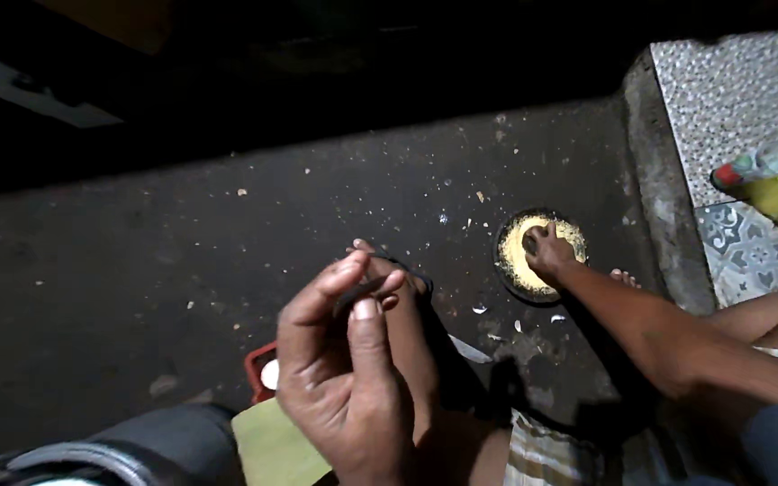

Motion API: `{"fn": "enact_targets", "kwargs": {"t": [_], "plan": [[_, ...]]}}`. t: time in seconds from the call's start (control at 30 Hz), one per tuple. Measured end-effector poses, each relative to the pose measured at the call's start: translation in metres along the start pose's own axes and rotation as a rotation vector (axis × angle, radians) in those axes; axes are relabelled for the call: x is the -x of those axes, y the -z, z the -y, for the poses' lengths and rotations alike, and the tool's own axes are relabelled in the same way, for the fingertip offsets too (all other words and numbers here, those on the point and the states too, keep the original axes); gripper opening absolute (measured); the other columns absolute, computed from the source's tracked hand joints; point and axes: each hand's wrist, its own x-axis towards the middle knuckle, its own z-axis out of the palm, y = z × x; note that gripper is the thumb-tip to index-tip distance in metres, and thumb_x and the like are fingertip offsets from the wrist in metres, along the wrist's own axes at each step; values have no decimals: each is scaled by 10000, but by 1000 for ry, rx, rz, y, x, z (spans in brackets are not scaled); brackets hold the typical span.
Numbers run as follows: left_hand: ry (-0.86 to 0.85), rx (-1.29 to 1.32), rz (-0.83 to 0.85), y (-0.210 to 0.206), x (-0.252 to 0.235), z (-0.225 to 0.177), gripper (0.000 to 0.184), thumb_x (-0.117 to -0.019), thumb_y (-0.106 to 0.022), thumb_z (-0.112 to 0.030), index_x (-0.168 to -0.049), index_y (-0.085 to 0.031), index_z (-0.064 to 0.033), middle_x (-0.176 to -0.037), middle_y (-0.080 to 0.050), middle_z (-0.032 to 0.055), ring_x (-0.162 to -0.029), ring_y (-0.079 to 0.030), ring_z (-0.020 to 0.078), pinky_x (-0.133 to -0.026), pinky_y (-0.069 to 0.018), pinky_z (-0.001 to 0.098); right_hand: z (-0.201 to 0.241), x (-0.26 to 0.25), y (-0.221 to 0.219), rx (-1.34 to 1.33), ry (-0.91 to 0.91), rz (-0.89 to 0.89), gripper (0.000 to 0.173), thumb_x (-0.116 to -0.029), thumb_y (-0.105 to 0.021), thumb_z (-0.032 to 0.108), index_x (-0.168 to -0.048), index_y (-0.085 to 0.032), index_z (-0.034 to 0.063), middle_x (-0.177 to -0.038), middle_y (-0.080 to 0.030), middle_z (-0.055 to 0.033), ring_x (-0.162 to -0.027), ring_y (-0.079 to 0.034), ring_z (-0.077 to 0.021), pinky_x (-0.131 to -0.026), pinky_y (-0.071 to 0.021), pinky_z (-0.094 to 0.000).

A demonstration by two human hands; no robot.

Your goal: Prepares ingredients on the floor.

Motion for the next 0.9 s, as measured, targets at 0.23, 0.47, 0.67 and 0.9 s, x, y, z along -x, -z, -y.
{"fn": "enact_targets", "kwargs": {"t": [0.23,0.47,0.67,0.9], "plan": [[-16,61,-25,-10,1,-2,203,-1028,-568,-119,-1192,-670,-180,-1194,-695,-53,-1000,-705,118,-847,-624,295,4,20,-12,100,101,184,635,-965,-638,429,-1544,-460,238,-1601,-332,-269,-1171,-606,-496,-910,-534,-624],[-4,58,4,-17,-2,-2,224,-1024,-570,-107,-1214,-658,-186,-1208,-695,-68,-999,-711,105,-870,-622,291,32,0,14,-183,-114,161,650,-918,-735,436,-1482,-500,212,-1563,-340,-307,-1199,-580,-512,-919,-517,-662],[0,69,-18,-15,1,-1,202,-1020,-581,-109,-1191,-672,-168,-1182,-703,-47,-978,-710,113,-846,-623,290,25,28,-22,185,254,209,616,-967,-678,308,-1545,-468,274,-1603,-339,-268,-1250,-522,-563,-887,-522,-685],[-32,52,47,-21,-6,2,256,-1021,-551,-59,-1231,-650,-168,-1229,-683,-67,-1018,-708,112,-896,-618,308,43,-6,8,-20,-29,132,659,-890,-763,346,-1480,-502,213,-1573,-344,-291,-1072,-647,-494,-846,-550,-644]]}}
